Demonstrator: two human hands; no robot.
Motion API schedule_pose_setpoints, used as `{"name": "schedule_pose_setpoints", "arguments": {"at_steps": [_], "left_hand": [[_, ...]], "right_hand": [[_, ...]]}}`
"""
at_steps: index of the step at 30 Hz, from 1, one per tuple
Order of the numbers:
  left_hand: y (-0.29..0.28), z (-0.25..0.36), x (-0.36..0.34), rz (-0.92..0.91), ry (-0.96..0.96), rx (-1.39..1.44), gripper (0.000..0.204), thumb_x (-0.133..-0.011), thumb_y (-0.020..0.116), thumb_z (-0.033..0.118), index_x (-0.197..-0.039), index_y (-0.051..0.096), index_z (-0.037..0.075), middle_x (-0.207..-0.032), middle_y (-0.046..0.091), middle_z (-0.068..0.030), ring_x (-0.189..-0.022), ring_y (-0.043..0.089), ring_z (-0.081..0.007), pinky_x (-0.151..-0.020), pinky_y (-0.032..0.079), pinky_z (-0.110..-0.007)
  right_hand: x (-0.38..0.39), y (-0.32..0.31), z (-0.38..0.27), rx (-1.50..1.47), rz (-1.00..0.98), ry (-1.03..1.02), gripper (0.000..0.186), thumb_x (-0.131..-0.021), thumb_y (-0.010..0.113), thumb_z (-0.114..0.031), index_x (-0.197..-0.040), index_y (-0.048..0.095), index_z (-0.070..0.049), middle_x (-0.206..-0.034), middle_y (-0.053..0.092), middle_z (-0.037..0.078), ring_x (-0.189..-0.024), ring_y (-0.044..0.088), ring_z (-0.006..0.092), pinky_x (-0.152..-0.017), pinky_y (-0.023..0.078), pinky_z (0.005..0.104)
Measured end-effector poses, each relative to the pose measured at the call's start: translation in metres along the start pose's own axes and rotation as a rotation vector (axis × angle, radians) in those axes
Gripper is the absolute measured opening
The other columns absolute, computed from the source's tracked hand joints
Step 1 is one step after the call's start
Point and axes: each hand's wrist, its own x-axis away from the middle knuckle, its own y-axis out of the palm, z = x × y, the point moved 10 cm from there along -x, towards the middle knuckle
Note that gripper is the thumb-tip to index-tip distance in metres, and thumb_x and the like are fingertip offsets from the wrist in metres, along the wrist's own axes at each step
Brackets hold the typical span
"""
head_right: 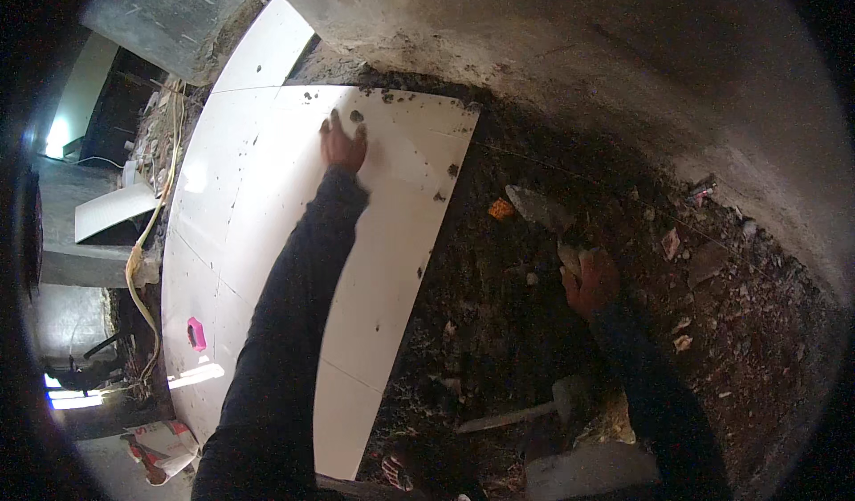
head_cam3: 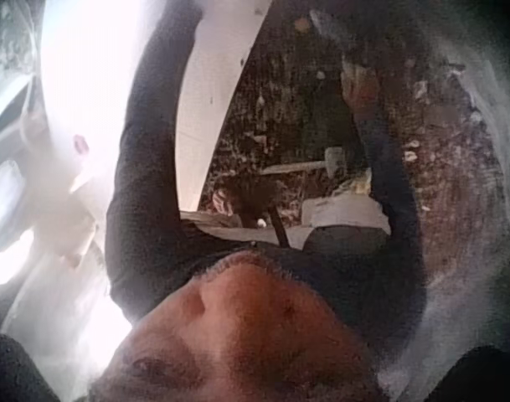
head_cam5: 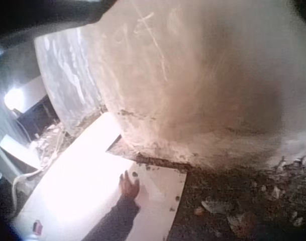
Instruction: The person places a large white ceramic tile onto a prepared floor surface. They use a rubber mallet to tap the tile into position and a trowel to scrape away excess mortar from the edges. The person repeatedly checks the alignment and taps the tile to ensure it is level with the surrounding tiles.
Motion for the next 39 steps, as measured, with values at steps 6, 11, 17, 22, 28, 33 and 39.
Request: {"name": "schedule_pose_setpoints", "arguments": {"at_steps": [6,11,17,22,28,33,39], "left_hand": [[0.036,0.096,-0.041,-0.073,-0.153,0.311,0.056,-0.085,0.067,0.030,-0.133,0.060,0.003,-0.114,0.070,-0.0264,-0.115,0.064,-0.0407,-0.098,0.050,-0.045],[0.086,0.109,-0.075,-0.332,-0.175,0.045,0.055,-0.083,0.065,0.031,-0.131,0.062,0.004,-0.129,0.064,-0.0241,-0.124,0.060,-0.0361,-0.101,0.048,-0.046],[0.101,0.141,-0.049,-0.163,-0.335,-0.093,0.070,-0.080,0.069,0.038,-0.134,0.050,-0.003,-0.136,0.054,-0.0173,-0.130,0.049,-0.0311,-0.111,0.033,-0.046],[0.104,0.194,-0.001,-0.232,-0.273,-0.034,0.072,-0.082,0.070,0.040,-0.136,0.049,-0.003,-0.127,0.059,-0.0170,-0.126,0.051,-0.0303,-0.111,0.033,-0.048],[0.117,0.283,0.079,-0.291,-0.043,0.428,0.088,-0.085,0.072,0.043,-0.146,0.036,-0.008,-0.123,0.061,-0.0271,-0.115,0.059,-0.0395,-0.109,0.040,-0.050],[0.097,0.208,0.046,-0.280,-0.087,0.437,0.040,-0.094,0.060,0.026,-0.129,0.063,0.005,-0.137,0.058,-0.0199,-0.130,0.053,-0.0364,-0.114,0.035,-0.051],[0.123,0.262,0.093,-0.324,0.381,0.022,0.063,-0.098,0.044,0.060,-0.125,0.067,0.008,-0.130,0.061,-0.0260,-0.120,0.059,-0.0392,-0.110,0.035,-0.059]], "right_hand": [[-0.002,0.001,0.007,-0.093,-0.218,0.118,0.054,-0.094,0.068,-0.038,-0.129,0.056,0.002,-0.119,0.059,0.029,-0.113,0.057,0.0491,-0.100,0.046,0.0617],[-0.022,-0.024,-0.004,-0.086,-0.183,0.042,0.047,-0.092,0.069,-0.037,-0.118,0.059,0.001,-0.103,0.060,0.026,-0.094,0.060,0.0469,-0.081,0.050,0.0575],[-0.030,-0.028,-0.014,-0.134,-0.043,-0.041,0.040,-0.093,0.067,-0.037,-0.109,0.059,-0.001,-0.092,0.056,0.022,-0.080,0.057,0.0437,-0.068,0.046,0.0550],[-0.029,-0.036,-0.007,-0.073,-0.063,-0.001,0.043,-0.093,0.067,-0.038,-0.112,0.058,-0.001,-0.095,0.057,0.024,-0.085,0.058,0.0443,-0.072,0.048,0.0569],[-0.032,-0.036,-0.016,-0.127,-0.065,0.023,0.044,-0.090,0.071,-0.033,-0.115,0.058,0.001,-0.104,0.060,0.027,-0.093,0.060,0.0464,-0.081,0.051,0.0579],[-0.023,-0.041,-0.002,-0.102,-0.091,0.086,0.045,-0.088,0.073,-0.032,-0.117,0.060,-0.001,-0.102,0.062,0.025,-0.091,0.062,0.0454,-0.085,0.051,0.0574],[-0.034,-0.025,-0.015,-0.113,-0.116,0.070,0.046,-0.090,0.069,-0.037,-0.121,0.061,-0.003,-0.102,0.064,0.023,-0.091,0.063,0.0434,-0.090,0.050,0.0591]]}}
